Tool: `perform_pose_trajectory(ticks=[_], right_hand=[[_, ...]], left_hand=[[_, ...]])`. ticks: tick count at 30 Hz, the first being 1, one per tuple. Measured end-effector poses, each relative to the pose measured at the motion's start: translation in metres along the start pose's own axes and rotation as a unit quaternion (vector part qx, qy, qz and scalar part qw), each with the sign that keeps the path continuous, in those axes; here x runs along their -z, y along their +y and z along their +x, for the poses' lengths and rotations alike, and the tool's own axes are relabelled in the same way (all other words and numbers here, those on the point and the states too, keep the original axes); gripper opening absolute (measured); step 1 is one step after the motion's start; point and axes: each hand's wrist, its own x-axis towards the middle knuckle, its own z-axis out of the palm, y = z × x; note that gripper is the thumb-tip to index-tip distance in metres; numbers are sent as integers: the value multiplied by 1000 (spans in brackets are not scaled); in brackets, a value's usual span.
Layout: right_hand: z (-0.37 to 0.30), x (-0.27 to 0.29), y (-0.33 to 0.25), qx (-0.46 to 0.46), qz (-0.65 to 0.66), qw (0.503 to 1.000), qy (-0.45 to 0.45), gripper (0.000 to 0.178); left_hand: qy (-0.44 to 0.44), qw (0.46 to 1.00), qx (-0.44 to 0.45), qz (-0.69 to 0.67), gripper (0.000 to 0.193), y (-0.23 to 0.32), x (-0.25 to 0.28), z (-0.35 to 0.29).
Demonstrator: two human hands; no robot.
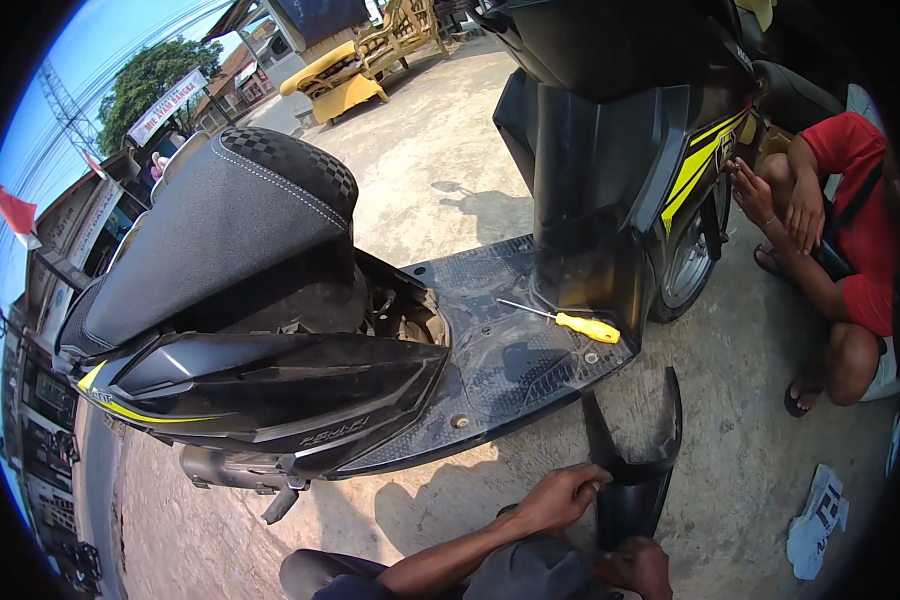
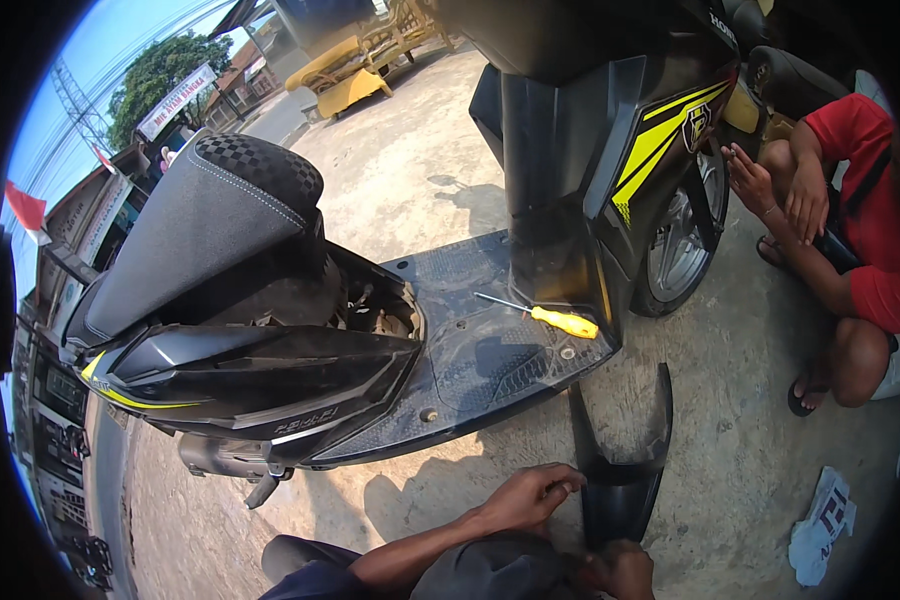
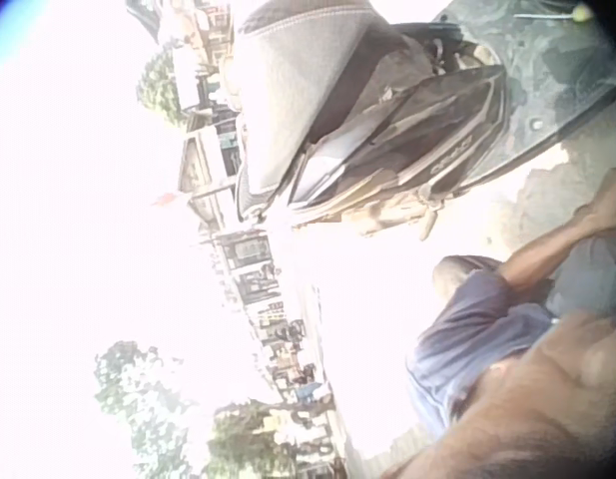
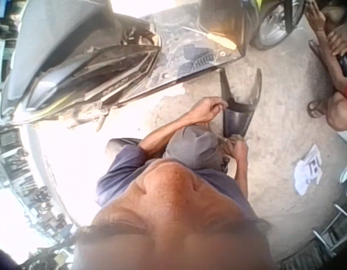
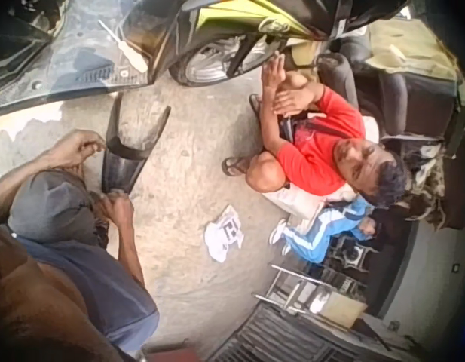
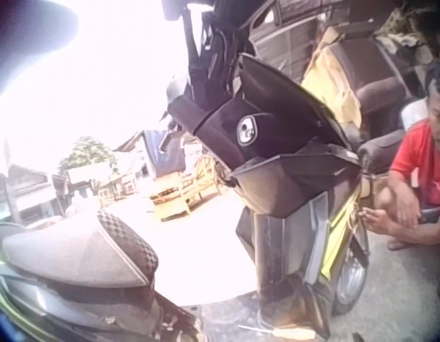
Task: The person installs and secures a plastic fairing piece onto a motorcycle using a screwdriver and pliers.
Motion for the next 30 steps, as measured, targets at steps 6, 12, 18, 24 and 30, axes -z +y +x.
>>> perform_pose_trajectory(ticks=[6, 12, 18, 24, 30], right_hand=[[91, 43, -58, 93, -155, 963, 200, 52], [138, 41, -24, 60, -183, 976, 99, 49], [55, 156, -66, 70, -82, 994, 22, 39], [-41, 248, -148, 246, -83, 961, 96, 31], [-69, 249, -267, 457, -139, 826, 299, 27]], left_hand=[[-44, 995, -17, 86, 27, 27, 25, 16], [-67, 982, -34, 176, 30, 47, 60, 15], [-36, 974, -45, 217, 33, 46, 98, -17], [-193, 967, 27, 162, 49, 82, 123, -36], [25, 920, -262, -289, 42, 142, 151, -107]])
